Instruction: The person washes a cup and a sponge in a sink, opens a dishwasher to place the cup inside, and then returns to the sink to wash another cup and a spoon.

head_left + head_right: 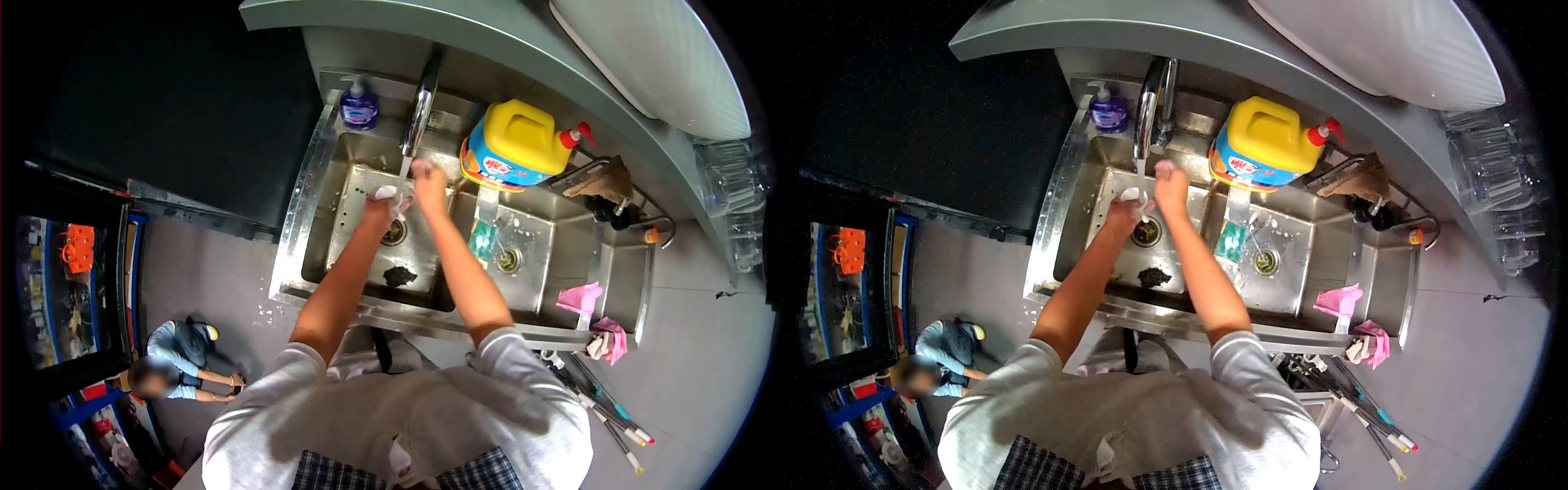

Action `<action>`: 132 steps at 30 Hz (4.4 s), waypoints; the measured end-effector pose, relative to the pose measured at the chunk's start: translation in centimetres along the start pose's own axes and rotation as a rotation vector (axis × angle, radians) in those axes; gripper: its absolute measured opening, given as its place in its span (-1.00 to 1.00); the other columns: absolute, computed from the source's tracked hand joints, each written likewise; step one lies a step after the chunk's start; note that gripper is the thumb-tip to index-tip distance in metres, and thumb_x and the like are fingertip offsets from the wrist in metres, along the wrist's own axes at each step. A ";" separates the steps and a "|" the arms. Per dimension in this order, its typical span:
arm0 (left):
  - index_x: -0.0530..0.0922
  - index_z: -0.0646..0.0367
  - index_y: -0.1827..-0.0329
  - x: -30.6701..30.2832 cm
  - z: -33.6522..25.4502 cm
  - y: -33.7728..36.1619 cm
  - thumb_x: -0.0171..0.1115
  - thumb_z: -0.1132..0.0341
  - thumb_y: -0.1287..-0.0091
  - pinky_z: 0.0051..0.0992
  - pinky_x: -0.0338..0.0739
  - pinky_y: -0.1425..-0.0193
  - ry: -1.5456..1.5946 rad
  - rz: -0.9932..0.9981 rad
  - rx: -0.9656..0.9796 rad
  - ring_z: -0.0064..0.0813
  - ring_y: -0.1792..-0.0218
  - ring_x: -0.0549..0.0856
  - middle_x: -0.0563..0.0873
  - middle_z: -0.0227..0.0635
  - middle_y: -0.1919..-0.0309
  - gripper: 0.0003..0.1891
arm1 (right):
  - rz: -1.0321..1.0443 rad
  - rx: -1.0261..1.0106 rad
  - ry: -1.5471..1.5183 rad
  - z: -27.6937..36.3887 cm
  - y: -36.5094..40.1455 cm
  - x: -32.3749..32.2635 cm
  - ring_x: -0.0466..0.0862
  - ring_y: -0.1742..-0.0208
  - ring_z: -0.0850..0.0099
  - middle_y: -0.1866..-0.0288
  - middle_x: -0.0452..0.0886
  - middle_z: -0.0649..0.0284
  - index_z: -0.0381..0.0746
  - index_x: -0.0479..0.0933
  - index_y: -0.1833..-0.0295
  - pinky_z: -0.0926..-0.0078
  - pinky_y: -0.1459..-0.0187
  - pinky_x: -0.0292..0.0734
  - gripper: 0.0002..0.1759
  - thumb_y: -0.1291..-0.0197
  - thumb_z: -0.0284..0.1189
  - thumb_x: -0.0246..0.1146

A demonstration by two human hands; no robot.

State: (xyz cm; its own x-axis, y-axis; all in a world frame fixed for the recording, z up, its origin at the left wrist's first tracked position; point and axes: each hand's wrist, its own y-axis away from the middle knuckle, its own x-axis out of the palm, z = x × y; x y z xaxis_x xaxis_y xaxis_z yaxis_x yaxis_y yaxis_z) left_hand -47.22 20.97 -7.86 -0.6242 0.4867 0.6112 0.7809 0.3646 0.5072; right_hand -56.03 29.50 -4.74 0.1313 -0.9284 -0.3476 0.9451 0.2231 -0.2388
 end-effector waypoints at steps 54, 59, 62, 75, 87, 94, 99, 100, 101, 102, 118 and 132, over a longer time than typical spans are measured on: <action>0.48 0.26 0.14 -2.3 -0.4 -2.8 -0.07 0.09 -0.41 -0.23 0.45 -0.07 0.395 0.503 -0.137 -0.25 0.11 0.58 0.63 -0.19 0.21 -0.64 | 0.460 0.616 -0.506 -0.2 7.5 -2.1 0.26 0.70 0.61 0.68 0.29 0.45 -0.17 0.39 0.44 0.63 0.61 0.19 -0.66 -0.34 -0.21 0.03; 0.46 0.27 0.12 0.5 -2.3 -1.1 -0.04 0.20 -0.40 -0.29 0.47 -0.08 0.361 0.474 -0.267 -0.24 0.09 0.57 0.61 -0.15 0.16 -0.72 | 0.472 1.040 -1.004 3.0 7.1 -2.5 0.22 0.67 0.58 0.70 0.15 0.47 -0.09 0.26 0.49 0.65 0.60 0.17 -0.58 -0.34 -0.05 -0.03; 0.46 0.34 0.08 0.8 -2.4 0.8 0.00 0.38 -0.37 -0.33 0.51 -0.07 -0.023 0.441 -0.009 -0.26 0.09 0.60 0.61 -0.12 0.12 -0.80 | 0.530 1.251 -1.234 2.0 5.8 -2.6 0.20 0.66 0.58 0.71 0.14 0.48 -0.06 0.22 0.57 0.63 0.61 0.15 -0.50 -0.30 0.03 -0.01; 0.41 0.27 -0.14 -4.1 -2.8 -1.4 -0.06 0.40 -0.29 -0.39 0.59 0.35 -1.002 0.222 0.127 -0.37 0.46 0.71 0.66 -0.12 0.33 -0.64 | 0.513 0.968 -0.759 0.5 8.2 -1.2 0.23 0.68 0.57 0.67 0.23 0.45 -0.12 0.32 0.48 0.61 0.64 0.13 -0.65 -0.34 -0.18 0.02; 0.41 0.14 -0.09 -4.0 -2.5 -0.8 0.07 0.58 -0.21 -0.48 0.60 0.40 -0.482 0.434 -0.023 -0.44 0.43 0.67 0.64 -0.27 0.28 -0.64 | 0.174 0.240 -0.018 0.0 5.7 0.2 0.47 0.66 0.51 0.63 0.49 0.33 -0.29 0.53 0.27 0.56 0.59 0.36 -0.84 -0.22 -0.43 0.10; 0.41 0.05 -0.09 -6.2 -1.2 -2.1 0.17 0.50 -0.22 -0.37 0.61 0.29 -0.123 0.179 -0.278 -0.30 0.33 0.65 0.62 -0.28 0.19 -0.63 | 0.036 -0.074 0.320 -3.8 -1.4 2.3 0.59 0.58 0.36 0.58 0.59 0.12 -0.30 0.59 0.23 0.39 0.45 0.49 -0.81 -0.14 -0.46 0.12; 0.33 0.11 -0.15 -6.3 -1.3 -1.4 0.08 0.68 -0.16 -0.21 0.63 0.08 -0.060 0.263 -0.174 -0.05 0.10 0.63 0.53 -0.16 0.03 -0.52 | 0.325 0.185 0.164 -4.6 -9.4 2.2 0.64 0.49 0.35 0.49 0.61 0.16 -0.25 0.52 0.28 0.39 0.46 0.51 -0.76 0.04 -0.36 0.34; 0.30 0.14 -0.16 -5.7 -2.4 -0.2 0.02 0.70 -0.15 -0.14 0.62 0.04 -0.071 0.254 -0.156 -0.03 0.12 0.63 0.51 -0.09 0.02 -0.51 | 0.335 0.242 -0.007 -6.6 -11.0 2.4 0.58 0.57 0.43 0.53 0.59 0.19 -0.28 0.49 0.35 0.45 0.56 0.46 -0.77 -0.01 -0.36 0.33; 0.28 0.19 -0.16 -5.3 -3.4 1.0 0.00 0.70 -0.18 -0.13 0.63 0.03 -0.088 0.254 -0.140 -0.03 0.15 0.65 0.51 -0.07 0.03 -0.53 | 0.342 0.294 -0.180 -8.4 -11.9 2.9 0.51 0.66 0.50 0.57 0.56 0.23 -0.31 0.46 0.43 0.50 0.65 0.42 -0.75 -0.06 -0.36 0.33; 0.28 0.20 -0.16 -5.6 -3.4 1.2 -0.01 0.69 -0.19 -0.15 0.64 0.05 -0.119 0.246 -0.116 -0.03 0.15 0.65 0.51 -0.07 0.03 -0.55 | 0.327 0.257 -0.179 -7.2 -11.7 2.8 0.51 0.66 0.50 0.58 0.55 0.24 -0.30 0.45 0.43 0.52 0.66 0.41 -0.75 -0.07 -0.36 0.32; 0.53 0.18 0.13 -3.8 -5.5 14.3 0.22 0.64 -0.05 -0.48 0.51 0.08 -1.042 0.227 0.778 -0.45 0.21 0.61 0.63 -0.33 0.24 -0.70 | 1.104 0.440 -0.340 4.1 8.8 -4.9 0.46 0.59 0.59 0.55 0.50 0.37 -0.25 0.53 0.18 0.66 0.52 0.38 -0.77 -0.31 -0.30 0.10; 0.38 0.18 -0.01 -1.5 -5.1 19.6 0.18 0.55 -0.04 -0.24 0.43 -0.07 -1.544 0.095 1.024 -0.01 -0.03 0.50 0.52 -0.01 0.05 -0.59 | 0.652 -0.562 0.506 7.0 10.4 -6.7 0.58 0.30 -0.10 0.38 0.59 -0.10 -0.23 0.49 0.09 0.02 0.25 0.45 -0.73 -0.13 -0.33 0.11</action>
State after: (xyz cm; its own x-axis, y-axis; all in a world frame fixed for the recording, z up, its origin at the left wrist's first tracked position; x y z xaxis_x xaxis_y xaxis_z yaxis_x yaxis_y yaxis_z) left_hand -31.14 23.36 4.26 -0.4692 0.5200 -0.7137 0.8830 0.2882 -0.3705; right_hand -44.94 35.93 1.40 0.3074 -0.3680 -0.8776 0.4381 0.8734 -0.2128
